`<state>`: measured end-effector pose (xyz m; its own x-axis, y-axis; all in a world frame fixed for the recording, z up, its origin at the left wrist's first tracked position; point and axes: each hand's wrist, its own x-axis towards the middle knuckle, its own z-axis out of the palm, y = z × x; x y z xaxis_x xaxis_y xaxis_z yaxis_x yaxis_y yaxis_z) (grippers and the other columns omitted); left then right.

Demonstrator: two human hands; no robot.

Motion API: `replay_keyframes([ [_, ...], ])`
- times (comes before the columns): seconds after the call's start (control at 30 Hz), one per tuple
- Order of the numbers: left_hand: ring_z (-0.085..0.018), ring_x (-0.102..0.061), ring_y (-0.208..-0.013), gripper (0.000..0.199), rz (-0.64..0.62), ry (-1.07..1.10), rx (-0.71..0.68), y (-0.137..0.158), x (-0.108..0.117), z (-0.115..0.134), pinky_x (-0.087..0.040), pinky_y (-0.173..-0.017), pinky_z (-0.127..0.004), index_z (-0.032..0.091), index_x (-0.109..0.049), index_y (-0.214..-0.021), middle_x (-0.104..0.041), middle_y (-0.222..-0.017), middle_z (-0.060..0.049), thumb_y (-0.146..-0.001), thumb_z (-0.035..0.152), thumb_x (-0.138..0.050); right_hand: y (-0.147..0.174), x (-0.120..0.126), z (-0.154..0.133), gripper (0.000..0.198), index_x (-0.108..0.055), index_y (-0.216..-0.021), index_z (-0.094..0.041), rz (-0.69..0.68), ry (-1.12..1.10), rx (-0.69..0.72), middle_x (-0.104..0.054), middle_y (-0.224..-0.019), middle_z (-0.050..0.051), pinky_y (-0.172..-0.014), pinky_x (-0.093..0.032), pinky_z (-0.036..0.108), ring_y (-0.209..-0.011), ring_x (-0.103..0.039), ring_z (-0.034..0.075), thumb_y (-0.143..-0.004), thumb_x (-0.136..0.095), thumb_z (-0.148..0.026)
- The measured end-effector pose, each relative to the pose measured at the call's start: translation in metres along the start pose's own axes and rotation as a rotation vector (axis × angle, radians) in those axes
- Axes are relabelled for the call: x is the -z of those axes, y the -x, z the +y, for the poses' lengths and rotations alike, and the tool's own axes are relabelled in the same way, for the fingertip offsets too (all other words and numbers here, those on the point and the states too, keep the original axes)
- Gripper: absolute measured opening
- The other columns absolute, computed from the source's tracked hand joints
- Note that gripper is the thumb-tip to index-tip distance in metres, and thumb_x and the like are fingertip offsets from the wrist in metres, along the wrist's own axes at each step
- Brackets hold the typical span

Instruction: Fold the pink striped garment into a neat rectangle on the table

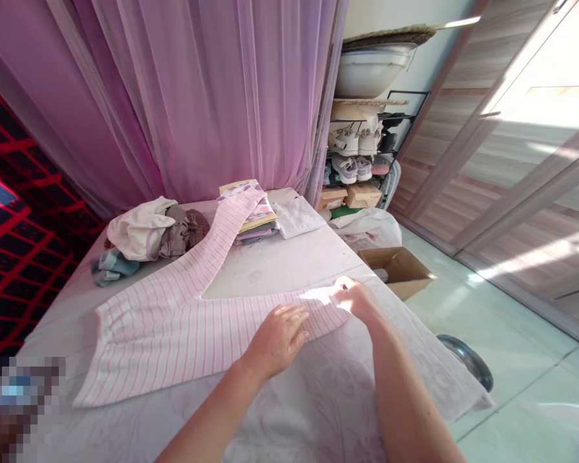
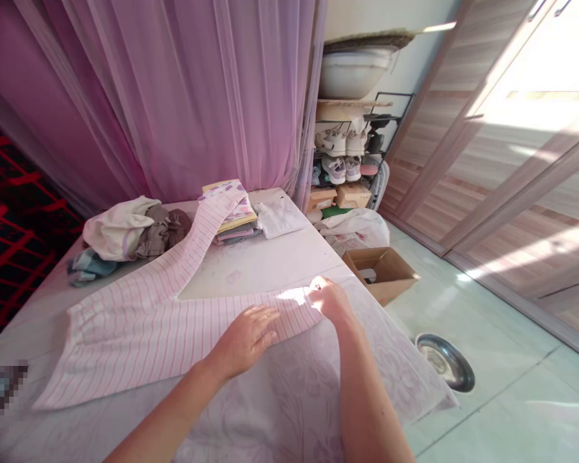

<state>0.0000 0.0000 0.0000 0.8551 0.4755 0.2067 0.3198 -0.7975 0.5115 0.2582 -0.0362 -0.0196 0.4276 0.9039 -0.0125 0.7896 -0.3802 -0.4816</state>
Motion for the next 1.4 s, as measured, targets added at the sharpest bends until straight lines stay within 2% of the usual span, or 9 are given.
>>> replay_keyframes([
  [0.2,-0.028,-0.023,-0.148,0.061,-0.101,-0.178,0.055,-0.019,-0.042,-0.011,-0.020,-0.120,-0.054,0.026,-0.035,-0.151,-0.032,-0.160,-0.008,-0.098,0.055,-0.036,-0.004,-0.013,0.002,0.041,-0.060,-0.118,-0.021,0.061,-0.186,-0.094,-0.065,-0.071,0.001,-0.061,-0.045,0.028,-0.066,-0.061,0.019,-0.081,-0.050,-0.032],
  [0.3,-0.030,-0.021,-0.149,0.063,-0.106,-0.224,0.082,-0.017,-0.053,-0.016,-0.015,-0.119,-0.059,0.032,-0.031,-0.152,-0.027,-0.161,-0.007,-0.096,0.061,-0.031,-0.010,-0.024,0.008,0.043,-0.061,-0.123,-0.024,0.161,-0.096,-0.134,-0.069,-0.080,0.004,-0.068,-0.048,0.032,-0.074,-0.064,0.023,-0.082,-0.051,-0.033],
  [0.47,-0.031,-0.021,-0.148,0.064,-0.098,-0.250,0.087,-0.014,-0.057,-0.019,-0.013,-0.119,-0.060,0.034,-0.030,-0.152,-0.026,-0.162,-0.007,-0.095,0.063,-0.032,-0.009,-0.023,0.007,0.041,-0.064,-0.123,-0.020,0.176,0.090,-0.144,-0.070,-0.105,0.012,-0.076,-0.049,0.037,-0.087,-0.067,0.027,-0.087,-0.050,-0.032],
  [0.6,-0.031,-0.021,-0.148,0.064,-0.091,-0.257,0.078,-0.017,-0.057,-0.018,-0.013,-0.119,-0.060,0.033,-0.034,-0.150,-0.029,-0.161,-0.006,-0.094,0.064,-0.033,0.005,-0.021,-0.014,0.041,-0.063,-0.127,-0.018,0.219,0.171,0.074,-0.062,-0.130,0.013,-0.101,-0.041,0.038,-0.118,-0.057,0.026,-0.093,-0.042,-0.029],
  [0.7,-0.030,-0.023,-0.148,0.070,-0.088,-0.261,0.090,-0.017,-0.057,-0.018,-0.015,-0.120,-0.057,0.026,-0.030,-0.153,-0.032,-0.159,-0.009,-0.094,0.065,-0.035,0.017,-0.033,-0.029,0.046,-0.055,-0.137,-0.022,0.094,0.243,0.295,-0.051,-0.146,0.008,-0.114,-0.027,0.042,-0.137,-0.042,0.022,-0.096,-0.036,-0.027],
  [0.8,-0.028,-0.025,-0.147,0.075,-0.081,-0.277,0.114,-0.005,-0.054,-0.020,-0.017,-0.120,-0.053,0.020,-0.028,-0.153,-0.035,-0.158,-0.012,-0.094,0.064,-0.035,0.022,-0.046,-0.032,0.049,-0.048,-0.143,-0.023,0.010,0.322,0.233,-0.042,-0.153,0.008,-0.116,-0.019,0.052,-0.143,-0.033,0.023,-0.097,-0.035,-0.029],
  [1.0,-0.029,-0.041,-0.138,0.062,0.005,-0.336,0.113,0.065,-0.025,-0.038,-0.029,-0.116,-0.052,0.022,-0.045,-0.143,-0.048,-0.148,-0.011,-0.093,0.058,-0.046,0.022,-0.036,-0.007,0.043,-0.054,-0.135,-0.023,0.137,0.261,0.064,-0.055,-0.142,0.009,-0.109,-0.033,0.045,-0.131,-0.047,0.024,-0.096,-0.036,-0.028],
  [1.13,-0.025,-0.056,-0.119,0.030,0.140,-0.376,0.128,0.107,-0.001,-0.049,-0.044,-0.105,-0.045,0.022,-0.064,-0.110,-0.064,-0.125,-0.008,-0.096,0.044,-0.048,0.029,-0.020,0.001,0.032,-0.067,-0.108,-0.016,0.194,0.234,-0.073,-0.066,-0.118,0.016,-0.093,-0.042,0.040,-0.113,-0.057,0.030,-0.091,-0.049,-0.035],
  [1.4,-0.019,-0.066,-0.092,0.029,0.251,-0.374,0.097,0.115,0.007,-0.052,-0.054,-0.083,-0.036,0.021,-0.063,-0.096,-0.071,-0.096,-0.004,-0.101,0.030,-0.036,0.030,0.004,-0.015,0.027,-0.067,-0.099,-0.016,0.163,0.072,-0.161,-0.071,-0.090,0.010,-0.069,-0.044,0.030,-0.084,-0.065,0.024,-0.087,-0.048,-0.032],
])
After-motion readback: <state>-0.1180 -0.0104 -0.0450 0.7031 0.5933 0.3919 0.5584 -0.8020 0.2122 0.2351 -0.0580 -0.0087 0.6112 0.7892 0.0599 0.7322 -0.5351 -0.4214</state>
